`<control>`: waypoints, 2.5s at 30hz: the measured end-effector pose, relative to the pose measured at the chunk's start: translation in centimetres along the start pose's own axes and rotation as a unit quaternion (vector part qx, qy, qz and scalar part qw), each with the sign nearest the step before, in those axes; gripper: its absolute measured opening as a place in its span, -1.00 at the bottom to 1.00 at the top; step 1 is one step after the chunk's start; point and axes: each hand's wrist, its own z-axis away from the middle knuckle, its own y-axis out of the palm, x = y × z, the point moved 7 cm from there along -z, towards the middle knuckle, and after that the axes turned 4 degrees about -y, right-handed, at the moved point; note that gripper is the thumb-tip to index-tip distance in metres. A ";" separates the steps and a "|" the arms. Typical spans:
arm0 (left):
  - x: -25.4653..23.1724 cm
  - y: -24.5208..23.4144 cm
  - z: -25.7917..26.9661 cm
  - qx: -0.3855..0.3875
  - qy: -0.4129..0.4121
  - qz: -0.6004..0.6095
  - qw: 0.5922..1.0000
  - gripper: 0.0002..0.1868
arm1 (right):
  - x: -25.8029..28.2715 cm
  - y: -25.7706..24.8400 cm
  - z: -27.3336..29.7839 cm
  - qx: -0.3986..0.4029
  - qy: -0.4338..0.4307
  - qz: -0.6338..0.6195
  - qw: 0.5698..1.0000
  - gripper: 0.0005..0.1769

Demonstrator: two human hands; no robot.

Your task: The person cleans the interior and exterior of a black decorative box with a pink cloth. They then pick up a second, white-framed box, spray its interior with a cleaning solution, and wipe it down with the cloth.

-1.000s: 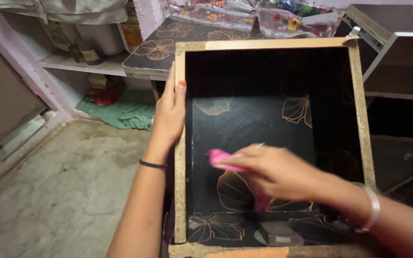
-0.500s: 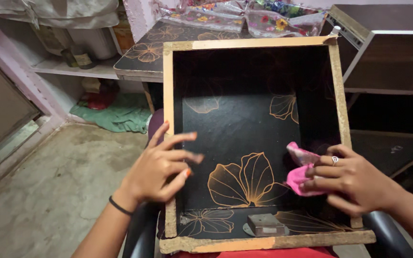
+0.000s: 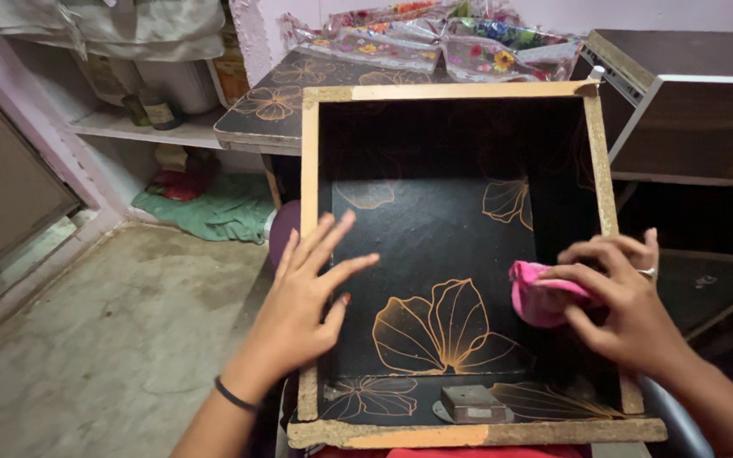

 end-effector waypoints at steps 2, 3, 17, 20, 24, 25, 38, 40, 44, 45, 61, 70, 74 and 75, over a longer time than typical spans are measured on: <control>-0.4 -0.4 0.3 -0.053 -0.006 0.026 0.998 -0.27 | 0.5 -0.6 -0.2 -0.030 0.032 0.036 0.998 -0.39; -0.5 -0.4 0.4 -0.080 -0.007 0.039 0.996 -0.19 | 0.8 -0.9 -0.1 -0.052 0.047 0.085 0.994 -0.37; 6.6 5.2 3.4 -0.139 -0.218 0.454 0.853 0.09 | -4.2 1.8 2.1 -0.033 0.257 -0.259 0.931 -0.29; 7.2 4.9 3.1 -0.138 -0.258 0.455 0.841 0.09 | -4.6 1.9 2.1 -0.050 0.270 -0.292 0.916 -0.42; 7.6 3.6 1.8 -0.138 -0.244 0.482 0.830 0.06 | -4.8 1.4 1.4 -0.057 0.262 -0.303 0.915 -0.62; 8.0 3.4 1.4 -0.134 -0.263 0.491 0.820 0.06 | -4.8 1.1 0.9 -0.057 0.250 -0.295 0.921 -0.65; 15.5 -0.5 -7.2 -0.093 -0.322 0.428 0.839 0.07 | -6.8 0.5 -11.0 -0.048 0.258 -0.384 0.885 -0.76; 16.6 -1.0 -9.3 -0.067 -0.316 0.428 0.844 0.06 | -7.7 0.0 -12.9 -0.040 0.234 -0.387 0.891 -0.72; 18.4 -1.5 -13.3 -0.030 -0.302 0.451 0.840 0.01 | -9.7 -0.3 -16.0 -0.014 0.263 -0.348 0.900 -0.79; 18.9 -1.4 -14.1 -0.021 -0.306 0.457 0.835 -0.01 | -10.1 -0.3 -16.7 -0.005 0.272 -0.345 0.898 -0.74; 30.1 0.3 -26.8 0.000 -0.349 0.374 0.859 -0.88 | -21.7 5.2 -30.0 0.144 0.189 -0.320 0.917 -0.62; 31.8 1.2 -28.1 -0.003 -0.353 0.350 0.868 -0.85 | -18.0 -2.9 -26.4 -0.083 0.215 -0.444 0.866 -0.73; 29.1 -0.6 -27.2 -0.038 -0.332 0.339 0.879 -0.67 | -9.0 -5.6 -21.9 -0.186 0.041 -0.162 0.968 -0.78; 27.9 -1.6 -27.0 -0.054 -0.334 0.315 0.887 -0.52 | -6.6 -5.2 -21.3 -0.198 -0.025 -0.057 0.978 -0.77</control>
